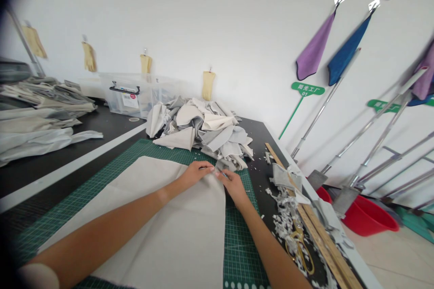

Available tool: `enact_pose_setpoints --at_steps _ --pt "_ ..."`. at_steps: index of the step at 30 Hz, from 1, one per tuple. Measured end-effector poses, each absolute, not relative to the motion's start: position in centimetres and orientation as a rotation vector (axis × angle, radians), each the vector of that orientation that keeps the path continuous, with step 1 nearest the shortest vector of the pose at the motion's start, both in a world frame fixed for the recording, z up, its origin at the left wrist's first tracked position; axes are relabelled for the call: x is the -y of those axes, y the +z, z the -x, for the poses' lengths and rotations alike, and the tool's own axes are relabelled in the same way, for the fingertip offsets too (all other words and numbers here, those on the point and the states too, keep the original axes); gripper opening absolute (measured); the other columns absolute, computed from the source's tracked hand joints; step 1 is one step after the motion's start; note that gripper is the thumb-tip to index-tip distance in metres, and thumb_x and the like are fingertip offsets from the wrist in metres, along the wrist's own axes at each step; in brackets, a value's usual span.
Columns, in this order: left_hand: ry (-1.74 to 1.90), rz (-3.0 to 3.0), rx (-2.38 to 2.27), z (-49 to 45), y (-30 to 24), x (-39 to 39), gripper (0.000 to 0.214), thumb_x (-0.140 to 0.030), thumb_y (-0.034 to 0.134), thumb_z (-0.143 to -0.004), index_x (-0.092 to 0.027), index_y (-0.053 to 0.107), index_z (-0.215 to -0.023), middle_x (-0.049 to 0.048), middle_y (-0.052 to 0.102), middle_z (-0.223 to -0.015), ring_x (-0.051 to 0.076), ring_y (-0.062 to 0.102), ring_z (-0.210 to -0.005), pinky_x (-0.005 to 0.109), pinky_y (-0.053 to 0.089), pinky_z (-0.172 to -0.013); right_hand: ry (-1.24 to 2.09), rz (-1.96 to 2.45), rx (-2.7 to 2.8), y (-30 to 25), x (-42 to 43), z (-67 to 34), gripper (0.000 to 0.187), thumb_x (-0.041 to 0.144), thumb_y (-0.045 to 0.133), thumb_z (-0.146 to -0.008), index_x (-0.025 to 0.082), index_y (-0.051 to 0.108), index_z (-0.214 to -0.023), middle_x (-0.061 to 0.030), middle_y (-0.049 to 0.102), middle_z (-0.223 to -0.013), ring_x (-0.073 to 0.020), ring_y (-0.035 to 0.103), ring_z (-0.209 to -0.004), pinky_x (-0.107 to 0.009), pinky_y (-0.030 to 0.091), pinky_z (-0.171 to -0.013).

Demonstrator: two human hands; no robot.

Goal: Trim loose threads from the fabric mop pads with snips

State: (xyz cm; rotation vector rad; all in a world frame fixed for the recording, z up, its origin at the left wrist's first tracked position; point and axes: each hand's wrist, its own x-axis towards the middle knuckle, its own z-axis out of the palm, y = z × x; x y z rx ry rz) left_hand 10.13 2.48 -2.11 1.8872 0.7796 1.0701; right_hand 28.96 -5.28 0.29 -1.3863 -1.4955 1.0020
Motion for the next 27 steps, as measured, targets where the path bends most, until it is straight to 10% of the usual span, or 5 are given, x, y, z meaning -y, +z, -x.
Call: enact_pose_setpoints --at_steps 10,27 --pt "1.386 -1.898 -0.987 -8.8 2.2 -2.1 0.025 -0.035 0.056 -0.092 -0.019 0.075 -0.095 0.0035 0.076 -0.101 0.021 0.067 -0.096 0.028 0.047 -0.089 1.514 1.265 1.198 3.0 6.7 -27.7 0.057 0.057 0.077 -0.071 0.023 0.031 -0.067 0.0132 0.017 -0.050 -0.0037 0.009 -0.042 -0.021 0.007 -0.039" --pt "1.489 -2.143 -1.002 -6.2 11.9 1.2 0.022 -0.034 0.055 -0.094 -0.024 0.073 -0.099 0.0007 0.076 -0.106 0.021 0.068 -0.099 0.027 0.048 -0.088 1.315 1.271 1.285 9.3 8.3 -28.2 0.042 0.053 0.077 -0.077 0.019 0.054 -0.081 0.0114 0.019 -0.054 -0.0044 0.009 -0.046 -0.022 0.006 -0.041"
